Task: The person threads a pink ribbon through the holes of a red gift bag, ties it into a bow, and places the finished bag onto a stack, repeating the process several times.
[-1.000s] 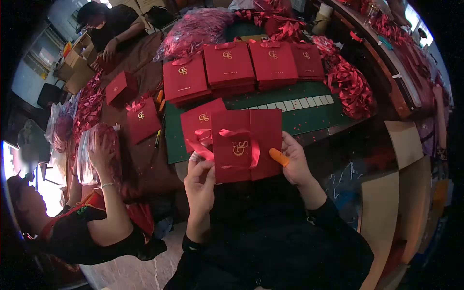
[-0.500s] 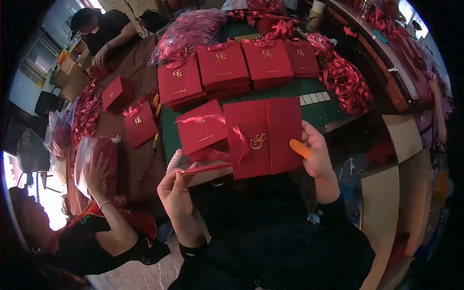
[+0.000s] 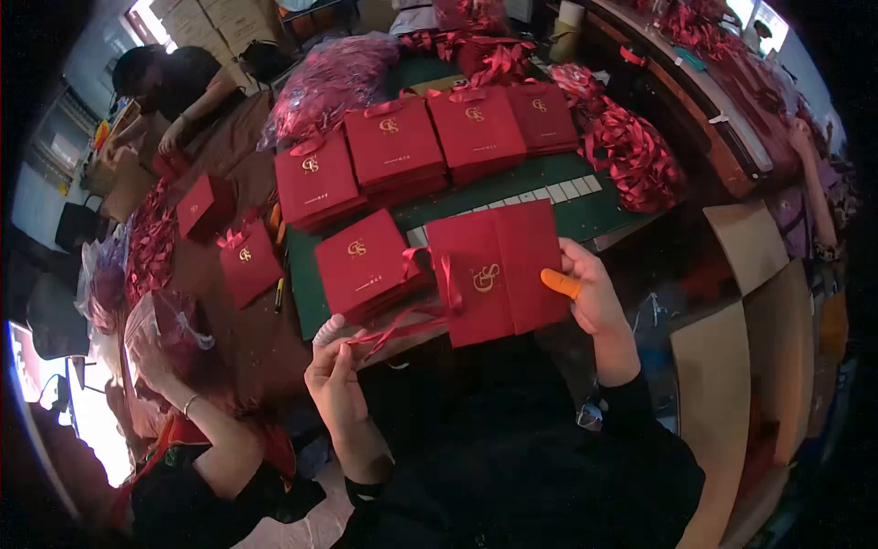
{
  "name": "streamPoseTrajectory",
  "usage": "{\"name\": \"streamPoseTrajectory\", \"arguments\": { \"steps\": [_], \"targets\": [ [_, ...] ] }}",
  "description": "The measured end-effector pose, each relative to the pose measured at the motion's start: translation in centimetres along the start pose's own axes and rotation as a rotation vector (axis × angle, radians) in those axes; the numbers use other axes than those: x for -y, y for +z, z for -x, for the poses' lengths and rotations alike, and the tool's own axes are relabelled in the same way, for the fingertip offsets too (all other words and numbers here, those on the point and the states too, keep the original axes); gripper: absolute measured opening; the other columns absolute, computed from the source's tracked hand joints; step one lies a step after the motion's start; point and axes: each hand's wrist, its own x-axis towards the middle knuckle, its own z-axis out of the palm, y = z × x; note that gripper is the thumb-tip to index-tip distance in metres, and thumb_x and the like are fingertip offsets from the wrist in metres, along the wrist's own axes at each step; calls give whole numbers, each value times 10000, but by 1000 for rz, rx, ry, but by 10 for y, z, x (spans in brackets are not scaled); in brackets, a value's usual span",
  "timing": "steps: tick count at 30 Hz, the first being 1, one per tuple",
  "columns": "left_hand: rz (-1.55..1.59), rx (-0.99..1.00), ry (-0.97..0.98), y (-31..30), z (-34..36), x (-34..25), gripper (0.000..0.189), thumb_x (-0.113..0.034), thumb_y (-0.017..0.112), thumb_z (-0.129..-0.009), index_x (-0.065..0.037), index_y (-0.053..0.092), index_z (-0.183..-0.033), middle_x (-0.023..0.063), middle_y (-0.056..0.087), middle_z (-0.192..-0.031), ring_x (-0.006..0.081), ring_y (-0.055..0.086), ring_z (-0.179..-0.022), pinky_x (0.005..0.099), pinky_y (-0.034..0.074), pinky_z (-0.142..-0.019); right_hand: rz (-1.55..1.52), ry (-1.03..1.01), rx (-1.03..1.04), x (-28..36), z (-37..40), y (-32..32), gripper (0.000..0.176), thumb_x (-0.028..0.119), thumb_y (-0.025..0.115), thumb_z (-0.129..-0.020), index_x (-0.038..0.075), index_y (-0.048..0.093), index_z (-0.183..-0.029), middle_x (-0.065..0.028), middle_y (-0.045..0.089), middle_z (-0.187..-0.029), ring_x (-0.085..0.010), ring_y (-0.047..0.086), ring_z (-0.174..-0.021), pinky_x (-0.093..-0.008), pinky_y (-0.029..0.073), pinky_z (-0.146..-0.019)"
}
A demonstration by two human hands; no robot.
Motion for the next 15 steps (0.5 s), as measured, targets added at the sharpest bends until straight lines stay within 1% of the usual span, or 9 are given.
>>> {"name": "streamPoseTrajectory", "arguments": {
  "steps": [3,4,5,8,10,12,13,14,15],
  "targets": [
    [-206,68,-66,5,3,9,136,35,509,-885,62,636,-925,136,492,-1255,198,569,-1019,280,491,-814,-5,27,-70,4,2,-23,412,-31,513,-868,-14,462,-1276,-95,625,-1088,-156,587,-980,-287,458,-875],
    [-119,172,-71,14,7,18,148,19,521,-892,40,627,-993,124,512,-1248,155,549,-1020,254,471,-809,-15,30,-98,4,1,-35,417,-32,515,-865,-16,462,-1278,-100,620,-1101,-163,584,-992,-291,459,-879],
    [-237,195,-119,26,10,19,167,7,528,-896,34,613,-1036,113,522,-1240,148,553,-1012,254,471,-815,-156,23,-262,5,-2,-51,426,-37,512,-862,-21,458,-1284,-112,604,-1129,-175,576,-1017,-294,462,-881],
    [-324,221,-259,46,19,19,240,0,529,-904,24,571,-1140,90,544,-1223,132,563,-981,256,471,-825,-34,-409,-644,35,-23,-63,389,3,509,-888,-35,458,-1271,-112,596,-1125,-165,571,-1007,-285,461,-870],
    [-406,226,-150,50,20,24,233,7,528,-905,22,577,-1132,85,557,-1197,136,569,-988,256,475,-823,263,-700,-677,62,-50,-74,359,55,526,-907,-25,488,-1255,-91,610,-1105,-147,573,-996,-285,457,-848],
    [-585,281,7,50,13,23,222,19,539,-890,16,589,-1106,106,572,-1162,165,580,-993,257,474,-827,609,-719,-721,65,-95,-114,323,87,526,-919,5,534,-1232,-87,621,-1120,-123,570,-993,-286,451,-837],
    [-720,292,207,51,10,25,209,23,549,-881,12,598,-1083,117,572,-1155,178,584,-991,254,476,-822,656,-741,-761,68,-117,-107,302,66,525,-911,36,569,-1209,-103,621,-1152,-150,577,-1034,-292,455,-857],
    [-851,297,414,53,6,26,196,26,559,-871,7,608,-1060,129,572,-1148,192,588,-988,251,477,-816,989,-1158,-675,63,-159,-134,334,37,526,-895,75,568,-1224,-106,589,-1215,-234,549,-1126,-345,431,-935],
    [-892,295,467,62,4,20,196,38,583,-833,2,619,-1022,154,561,-1161,246,581,-1008,288,476,-824,1161,-1149,-672,58,-185,-144,376,18,531,-882,115,559,-1244,-72,572,-1241,-290,455,-1229,-428,325,-1050]
  ]
}}
